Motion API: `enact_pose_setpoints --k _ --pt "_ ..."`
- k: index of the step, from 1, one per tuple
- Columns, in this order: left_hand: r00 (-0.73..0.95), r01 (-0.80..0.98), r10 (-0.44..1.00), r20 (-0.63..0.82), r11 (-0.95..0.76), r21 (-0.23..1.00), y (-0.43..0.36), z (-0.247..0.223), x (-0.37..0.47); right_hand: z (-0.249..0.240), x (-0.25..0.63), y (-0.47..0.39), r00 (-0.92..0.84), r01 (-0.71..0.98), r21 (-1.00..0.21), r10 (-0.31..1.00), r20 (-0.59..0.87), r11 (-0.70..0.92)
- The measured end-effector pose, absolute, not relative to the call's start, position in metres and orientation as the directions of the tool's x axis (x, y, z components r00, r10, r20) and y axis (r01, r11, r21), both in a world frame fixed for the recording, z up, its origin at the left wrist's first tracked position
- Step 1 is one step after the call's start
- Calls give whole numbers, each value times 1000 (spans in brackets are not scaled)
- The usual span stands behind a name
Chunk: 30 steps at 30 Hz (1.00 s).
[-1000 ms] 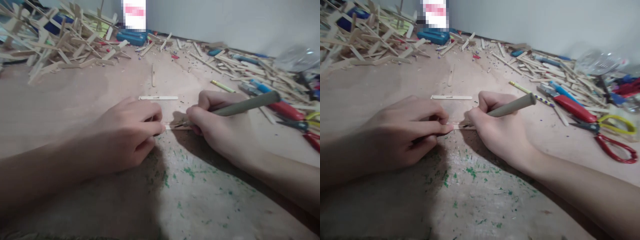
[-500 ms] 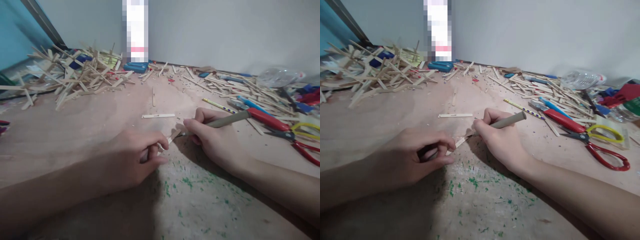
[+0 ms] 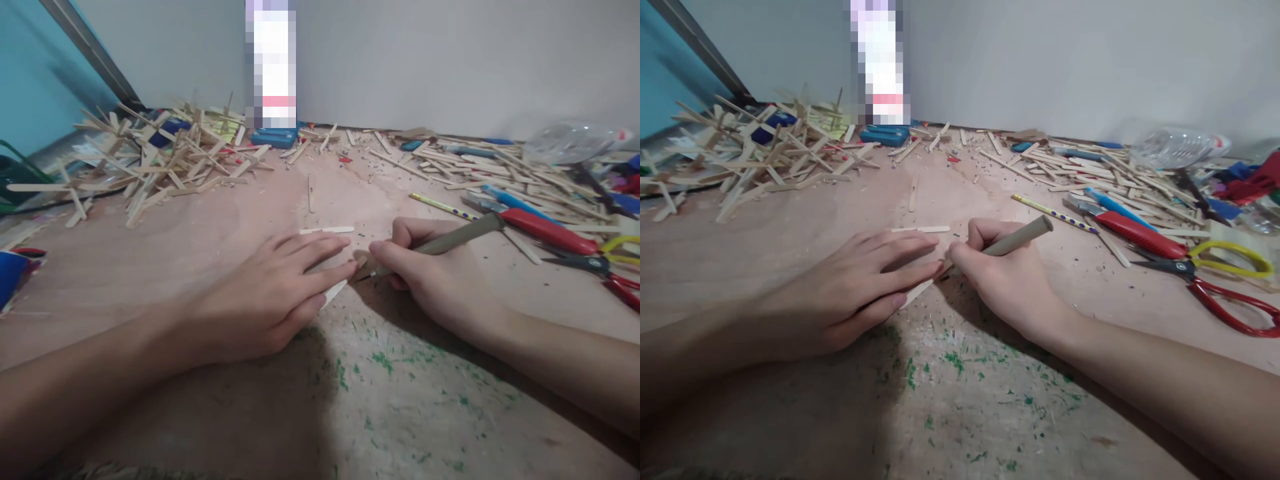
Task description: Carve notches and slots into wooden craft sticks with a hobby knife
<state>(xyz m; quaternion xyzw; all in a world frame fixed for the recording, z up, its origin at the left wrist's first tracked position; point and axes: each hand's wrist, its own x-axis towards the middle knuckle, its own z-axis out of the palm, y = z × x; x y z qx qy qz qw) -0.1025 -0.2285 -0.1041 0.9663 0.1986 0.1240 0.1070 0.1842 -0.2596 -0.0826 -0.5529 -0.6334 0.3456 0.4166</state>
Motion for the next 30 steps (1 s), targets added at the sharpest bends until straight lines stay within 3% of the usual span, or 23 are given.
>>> enact_pose_setpoints --k 9,18,24,30 --pt "840 377 484 247 -847 375 -230 -108 -102 -82 186 -257 -85 420 -889 983 162 183" --pt "899 358 404 170 -901 246 -231 -107 -100 -79 182 -259 -111 440 -876 980 163 196" --pt "866 364 435 246 -887 284 -233 -112 -99 -78 180 -262 -87 454 -872 983 161 183" --pt "815 440 489 311 -871 217 -238 -116 -94 -81 172 -272 -46 470 -868 987 156 159"
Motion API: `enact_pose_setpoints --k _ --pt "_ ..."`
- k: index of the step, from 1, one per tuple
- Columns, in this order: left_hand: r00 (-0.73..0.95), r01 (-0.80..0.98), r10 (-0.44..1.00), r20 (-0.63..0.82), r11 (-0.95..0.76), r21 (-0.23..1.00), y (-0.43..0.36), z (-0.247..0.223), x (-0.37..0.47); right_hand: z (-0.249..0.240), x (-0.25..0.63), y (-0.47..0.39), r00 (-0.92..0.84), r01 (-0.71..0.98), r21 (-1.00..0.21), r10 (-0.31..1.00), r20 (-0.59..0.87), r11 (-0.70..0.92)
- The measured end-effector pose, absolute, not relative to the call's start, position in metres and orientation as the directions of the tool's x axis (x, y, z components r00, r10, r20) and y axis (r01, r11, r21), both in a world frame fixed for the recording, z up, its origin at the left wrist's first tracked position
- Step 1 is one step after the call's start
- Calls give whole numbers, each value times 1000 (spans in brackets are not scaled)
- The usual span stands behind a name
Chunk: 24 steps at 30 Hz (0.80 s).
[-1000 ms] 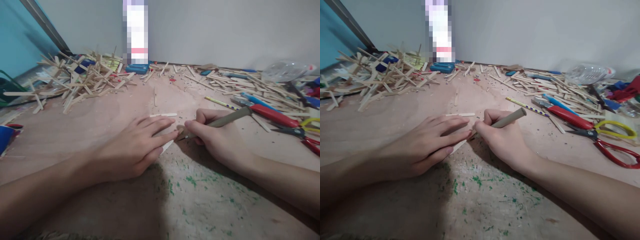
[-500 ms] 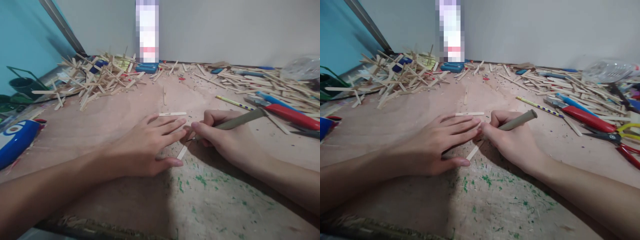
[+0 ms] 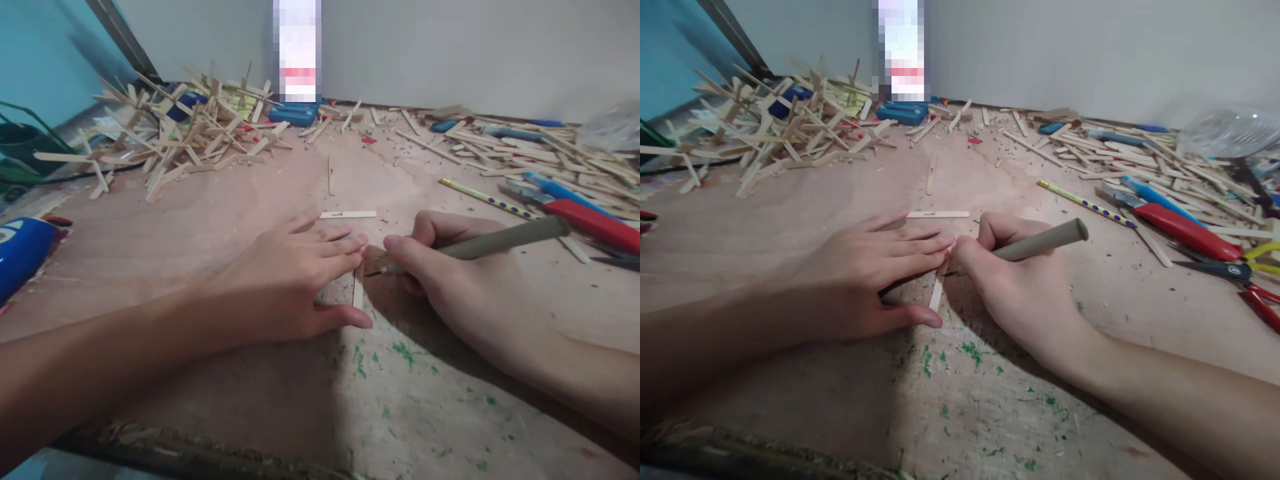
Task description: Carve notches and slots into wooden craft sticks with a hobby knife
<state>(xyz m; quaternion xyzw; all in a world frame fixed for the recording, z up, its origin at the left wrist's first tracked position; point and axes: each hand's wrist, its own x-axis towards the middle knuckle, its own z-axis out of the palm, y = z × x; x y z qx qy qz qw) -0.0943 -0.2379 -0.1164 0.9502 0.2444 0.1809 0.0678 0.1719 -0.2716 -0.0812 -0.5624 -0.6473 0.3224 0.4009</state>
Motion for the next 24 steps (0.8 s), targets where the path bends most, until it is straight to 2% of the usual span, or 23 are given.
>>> enact_pose_setpoints --k 4,11,18,24 --pt "806 437 481 344 -877 201 -241 -116 -92 -84 171 -271 -56 463 -871 987 152 161" --pt "800 471 521 296 -852 226 -241 -114 -93 -83 173 -269 -60 480 -863 988 145 156" --pt "785 450 511 350 -859 243 -240 -122 -95 -81 172 -270 -50 494 -859 991 125 133" --pt "793 485 527 306 -849 208 -240 -121 -93 -84 170 -269 -60 487 -862 990 126 139"
